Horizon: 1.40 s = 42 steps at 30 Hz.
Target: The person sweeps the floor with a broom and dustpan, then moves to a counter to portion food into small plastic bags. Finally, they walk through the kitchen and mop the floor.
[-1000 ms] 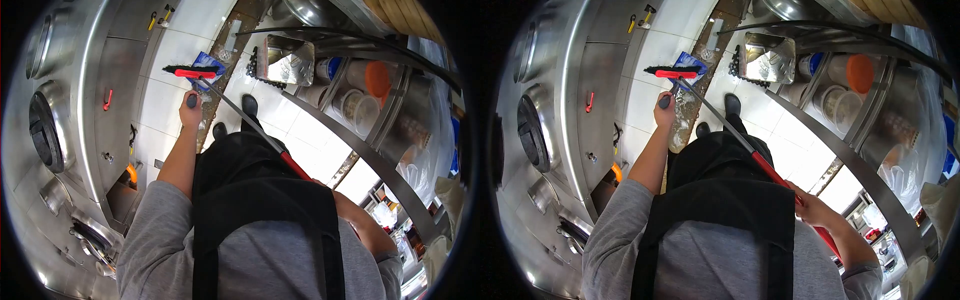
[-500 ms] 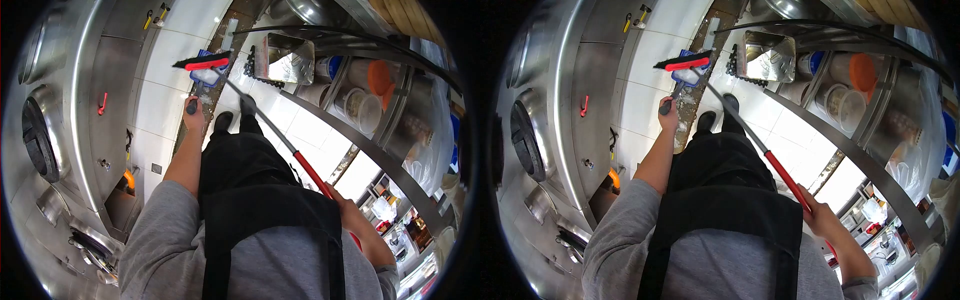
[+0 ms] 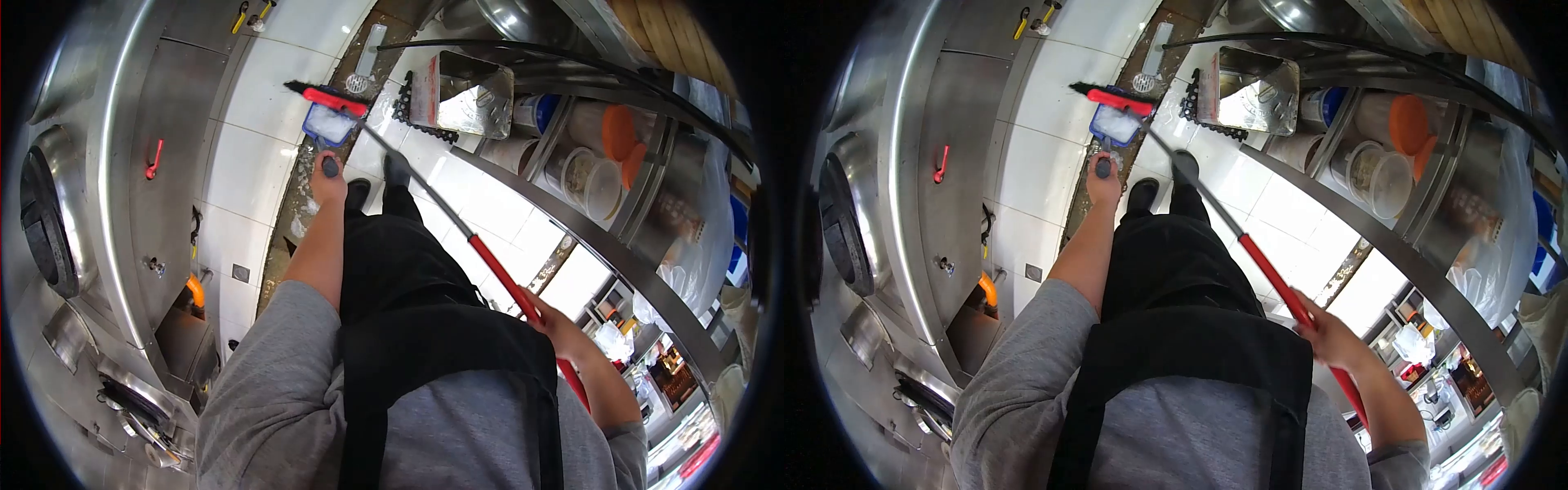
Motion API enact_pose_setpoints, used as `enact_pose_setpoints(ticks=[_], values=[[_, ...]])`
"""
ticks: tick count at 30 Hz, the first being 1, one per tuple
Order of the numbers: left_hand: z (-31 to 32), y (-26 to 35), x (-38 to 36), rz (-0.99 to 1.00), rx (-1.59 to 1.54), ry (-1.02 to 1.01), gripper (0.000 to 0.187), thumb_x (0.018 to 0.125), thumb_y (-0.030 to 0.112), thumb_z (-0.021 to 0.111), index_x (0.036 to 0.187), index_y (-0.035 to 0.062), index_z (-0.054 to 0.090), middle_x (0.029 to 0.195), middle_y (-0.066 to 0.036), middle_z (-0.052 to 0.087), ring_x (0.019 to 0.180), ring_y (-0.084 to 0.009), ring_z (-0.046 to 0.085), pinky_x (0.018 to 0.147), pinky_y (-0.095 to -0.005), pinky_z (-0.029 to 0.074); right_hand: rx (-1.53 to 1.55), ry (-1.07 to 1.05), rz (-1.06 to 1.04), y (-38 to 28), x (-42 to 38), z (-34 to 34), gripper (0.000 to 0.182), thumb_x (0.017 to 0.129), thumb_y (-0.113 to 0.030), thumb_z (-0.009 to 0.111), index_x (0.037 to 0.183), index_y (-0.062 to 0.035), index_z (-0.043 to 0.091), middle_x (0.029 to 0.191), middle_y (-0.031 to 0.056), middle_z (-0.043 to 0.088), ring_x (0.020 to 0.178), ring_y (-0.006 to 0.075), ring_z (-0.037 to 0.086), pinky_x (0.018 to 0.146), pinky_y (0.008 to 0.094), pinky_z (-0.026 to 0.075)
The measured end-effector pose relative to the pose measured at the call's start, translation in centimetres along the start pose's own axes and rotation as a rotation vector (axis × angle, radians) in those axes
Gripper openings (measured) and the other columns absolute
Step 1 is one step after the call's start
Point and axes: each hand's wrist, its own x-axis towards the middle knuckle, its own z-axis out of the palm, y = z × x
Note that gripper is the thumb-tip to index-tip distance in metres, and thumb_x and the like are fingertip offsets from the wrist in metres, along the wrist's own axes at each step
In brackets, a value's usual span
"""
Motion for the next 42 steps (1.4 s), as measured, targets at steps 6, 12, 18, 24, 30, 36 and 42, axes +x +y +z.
enact_pose_setpoints(ticks=[6,12,18,24,30,36,42], values=[[-0.4,0.0,-0.2,-0.003,0.026,-0.024,0.016,0.084,0.021,0.069,0.098,0.0209,0.062,0.088,-0.010,0.068,0.083,-0.0316,0.066,0.070,-0.0381,0.050,-0.183,0.161,-0.174,1.2,-3.5,1.2,0.062,0.094,-0.015,0.055,0.148,-0.0321,0.029,0.081,0.0140,0.067,0.072,0.0225,0.066,0.069,0.0359,0.051],[-0.3,-0.6,-0.3,0.030,-0.013,-0.018,0.019,0.084,0.024,0.071,0.100,0.0216,0.062,0.087,-0.010,0.069,0.081,-0.0305,0.066,0.069,-0.0384,0.050,-0.160,0.074,0.070,-5.3,3.1,-1.5,0.065,0.096,-0.014,0.052,0.150,-0.0304,0.022,0.070,0.0083,0.056,0.058,0.0180,0.055,0.059,0.0333,0.047],[-0.5,-0.9,0.8,-0.031,0.012,-0.040,0.022,0.082,0.028,0.072,0.101,0.0224,0.062,0.089,-0.011,0.069,0.083,-0.0326,0.067,0.070,-0.0402,0.050,0.131,-0.101,0.122,-2.7,-1.6,-1.6,0.065,0.096,-0.011,0.052,0.150,-0.0316,0.023,0.064,-0.0008,0.046,0.047,0.0068,0.042,0.043,0.0246,0.038],[-0.5,-2.0,0.3,0.039,0.009,-0.025,0.024,0.082,0.031,0.072,0.102,0.0229,0.062,0.089,-0.011,0.070,0.085,-0.0342,0.067,0.070,-0.0418,0.051,-0.347,0.195,-0.220,-0.5,0.1,0.5,0.065,0.095,-0.016,0.054,0.149,-0.0338,0.023,0.068,0.0066,0.057,0.058,0.0146,0.055,0.059,0.0314,0.048],[-1.5,0.2,-0.2,-0.040,0.151,-0.068,0.027,0.081,0.032,0.072,0.105,0.0249,0.062,0.092,-0.010,0.070,0.086,-0.0330,0.067,0.073,-0.0419,0.051,-0.124,0.020,-0.258,2.3,4.2,1.5,0.066,0.094,-0.020,0.057,0.151,-0.0261,0.023,0.083,0.0088,0.066,0.068,0.0201,0.060,0.072,0.0328,0.049],[-2.8,-1.5,0.8,-0.053,0.108,-0.088,0.024,0.083,0.028,0.070,0.105,0.0251,0.063,0.094,-0.011,0.069,0.087,-0.0314,0.066,0.073,-0.0402,0.051,0.030,-0.152,0.022,0.8,-2.2,1.0,0.073,0.090,-0.011,0.058,0.151,-0.0305,0.023,0.083,0.0118,0.065,0.053,0.0122,0.056,0.051,0.0279,0.045],[-5.4,-2.4,0.1,-0.018,0.020,-0.057,0.022,0.084,0.023,0.069,0.104,0.0243,0.063,0.093,-0.010,0.069,0.085,-0.0269,0.067,0.073,-0.0363,0.050,-0.196,0.099,0.052,-3.0,0.7,1.9,0.064,0.096,-0.022,0.055,0.150,-0.0309,0.021,0.086,0.0149,0.064,0.074,0.0219,0.060,0.075,0.0336,0.048]])
